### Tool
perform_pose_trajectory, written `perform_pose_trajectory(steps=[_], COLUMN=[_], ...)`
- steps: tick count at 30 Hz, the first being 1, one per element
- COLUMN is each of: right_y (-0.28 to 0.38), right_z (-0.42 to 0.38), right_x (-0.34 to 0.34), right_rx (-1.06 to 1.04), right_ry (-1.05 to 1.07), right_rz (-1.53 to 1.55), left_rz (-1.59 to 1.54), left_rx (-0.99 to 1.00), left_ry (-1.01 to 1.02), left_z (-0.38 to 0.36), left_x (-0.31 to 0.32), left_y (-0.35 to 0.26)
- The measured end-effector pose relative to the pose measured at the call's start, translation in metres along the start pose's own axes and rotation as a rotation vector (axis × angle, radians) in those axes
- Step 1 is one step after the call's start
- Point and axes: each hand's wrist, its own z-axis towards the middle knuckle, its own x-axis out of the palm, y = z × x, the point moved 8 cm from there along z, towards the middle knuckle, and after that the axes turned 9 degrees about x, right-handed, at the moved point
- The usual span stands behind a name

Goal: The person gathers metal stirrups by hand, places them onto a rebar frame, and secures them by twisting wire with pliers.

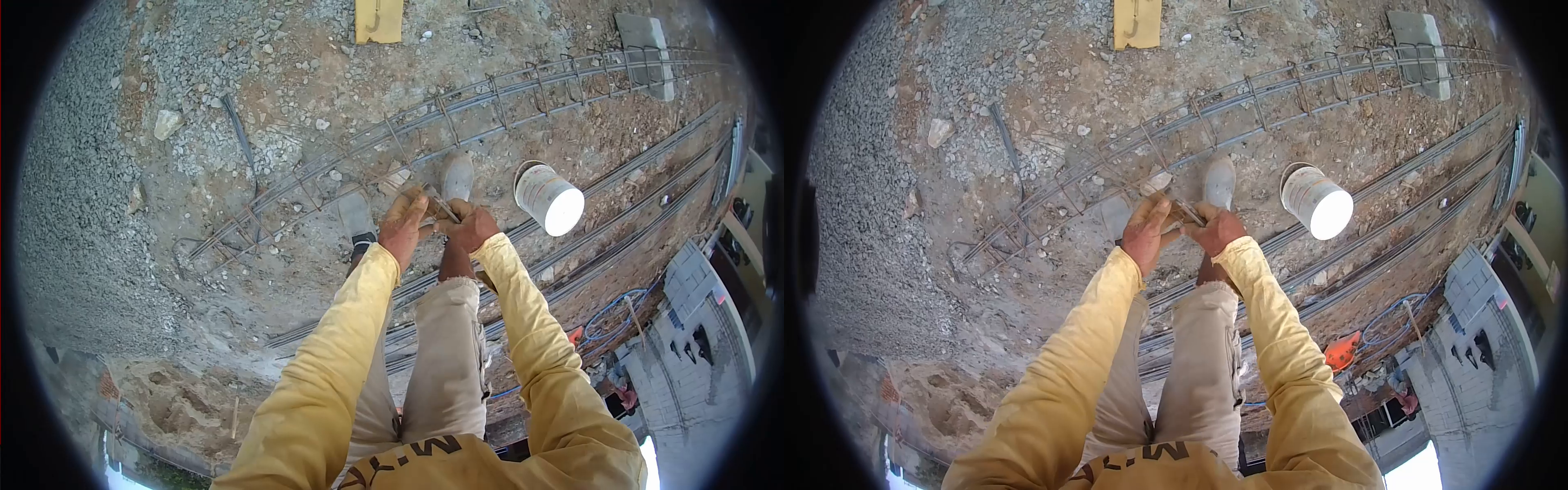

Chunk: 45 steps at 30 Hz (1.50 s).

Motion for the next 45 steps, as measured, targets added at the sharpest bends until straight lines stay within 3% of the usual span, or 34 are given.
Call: perform_pose_trajectory(steps=[7,11,12,17,21,24,27,30,32,35,38,42,45], right_y=[-0.056,-0.067,-0.065,-0.080,-0.076,-0.074,-0.050,-0.032,-0.030,-0.032,-0.008,0.032,0.075], right_z=[-0.008,-0.009,-0.009,-0.007,-0.005,0.003,0.018,0.028,0.031,0.036,0.026,0.029,0.004], right_x=[-0.019,-0.045,-0.054,-0.078,-0.082,-0.075,-0.060,-0.033,-0.019,-0.004,-0.015,-0.080,-0.158], right_rx=[-0.013,-0.037,-0.134,-0.187,-0.071,-0.017,-0.268,-0.235,-0.203,-0.146,-0.265,-0.326,-0.447], right_ry=[0.024,0.002,-0.035,-0.018,0.117,0.202,0.113,0.160,0.163,0.230,0.088,-0.162,-0.331], right_rz=[0.189,0.029,-0.036,-0.052,-0.172,-0.044,-0.115,-0.360,-0.459,-0.339,-0.119,0.247,0.352], left_rz=[-0.106,-0.091,-0.105,-0.072,-0.053,-0.033,-0.085,-0.309,-0.248,-0.264,-0.433,-0.602,-0.647], left_rx=[-0.038,-0.040,-0.036,-0.025,-0.011,-0.019,-0.032,0.071,0.018,0.028,0.088,0.035,-0.041], left_ry=[-0.023,-0.084,-0.082,-0.116,-0.137,-0.164,-0.127,-0.001,-0.147,-0.290,-0.388,-0.702,-0.796], left_z=[-0.006,-0.007,-0.007,-0.011,-0.012,-0.013,-0.017,-0.014,-0.021,-0.029,-0.038,-0.063,-0.063], left_x=[0.033,0.049,0.053,0.074,0.075,0.064,0.066,0.076,0.065,0.047,0.021,-0.039,-0.087], left_y=[0.041,0.069,0.075,0.093,0.105,0.123,0.142,0.155,0.159,0.163,0.180,0.213,0.236])
